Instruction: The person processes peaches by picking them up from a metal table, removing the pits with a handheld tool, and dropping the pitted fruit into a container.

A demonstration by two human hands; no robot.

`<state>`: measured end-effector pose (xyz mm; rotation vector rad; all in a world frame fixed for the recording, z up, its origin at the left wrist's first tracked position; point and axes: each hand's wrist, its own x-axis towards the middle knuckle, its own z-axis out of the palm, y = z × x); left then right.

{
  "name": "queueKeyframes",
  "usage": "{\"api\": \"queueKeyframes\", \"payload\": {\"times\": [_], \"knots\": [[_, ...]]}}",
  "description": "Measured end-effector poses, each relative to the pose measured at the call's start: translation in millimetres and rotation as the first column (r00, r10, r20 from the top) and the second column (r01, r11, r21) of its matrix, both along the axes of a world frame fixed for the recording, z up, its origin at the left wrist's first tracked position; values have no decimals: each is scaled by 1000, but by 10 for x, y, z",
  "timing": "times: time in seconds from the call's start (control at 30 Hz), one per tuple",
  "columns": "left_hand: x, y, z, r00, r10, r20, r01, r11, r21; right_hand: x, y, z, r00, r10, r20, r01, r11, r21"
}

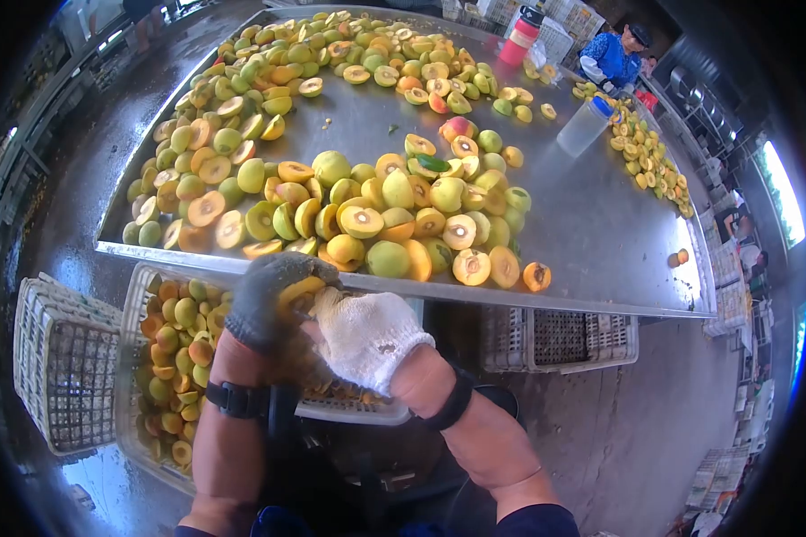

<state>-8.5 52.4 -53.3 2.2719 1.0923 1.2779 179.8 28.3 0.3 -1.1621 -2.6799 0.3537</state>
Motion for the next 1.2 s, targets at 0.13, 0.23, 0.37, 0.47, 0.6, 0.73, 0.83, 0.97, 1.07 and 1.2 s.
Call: {"api": "queueKeyframes", "payload": {"times": [0.13, 0.23, 0.37, 0.47, 0.6, 0.73, 0.83, 0.97, 1.07, 1.2], "knots": [[-29, 33, -51, 999, -18, -40, 17, 999, -31, 53, -4, -38, 996, 71, 48, -74, 995, 62], [-37, -49, -268, 996, -52, -74, 42, 991, -125, 87, -68, -326, 995, 88, 51, -92, 993, 73], [-129, 21, -109, 958, 6, -285, -31, 996, -83, -4, -42, -431, 1000, -25, 18, 21, 975, 220], [76, -45, -190, 874, 42, 483, 220, 854, -472, 105, -16, -337, 999, 25, -37, -20, 993, 118], [281, -32, -46, 409, 418, 811, 578, 569, -585, 340, 154, -451, 973, -47, -227, 32, 997, -70], [437, 32, -56, 784, 257, 564, 180, 776, -604, 280, 211, -601, 695, -586, -417, 172, 698, -695], [347, -115, 122, 760, 432, 487, 33, 721, -692, 117, 201, -650, 874, -162, -459, 13, 951, -310], [131, -181, 110, 724, 467, 507, 179, 583, -792, -36, 80, -278, 991, 134, 2, -134, 991, -22], [183, -130, 7, 641, 487, 593, 383, 467, -797, 31, 10, -298, 998, 49, 28, -49, 999, -16], [176, -88, -208, 760, 293, 581, 274, 666, -693, 69, 106, -522, 964, -20, -263, -12, 993, -121]]}}
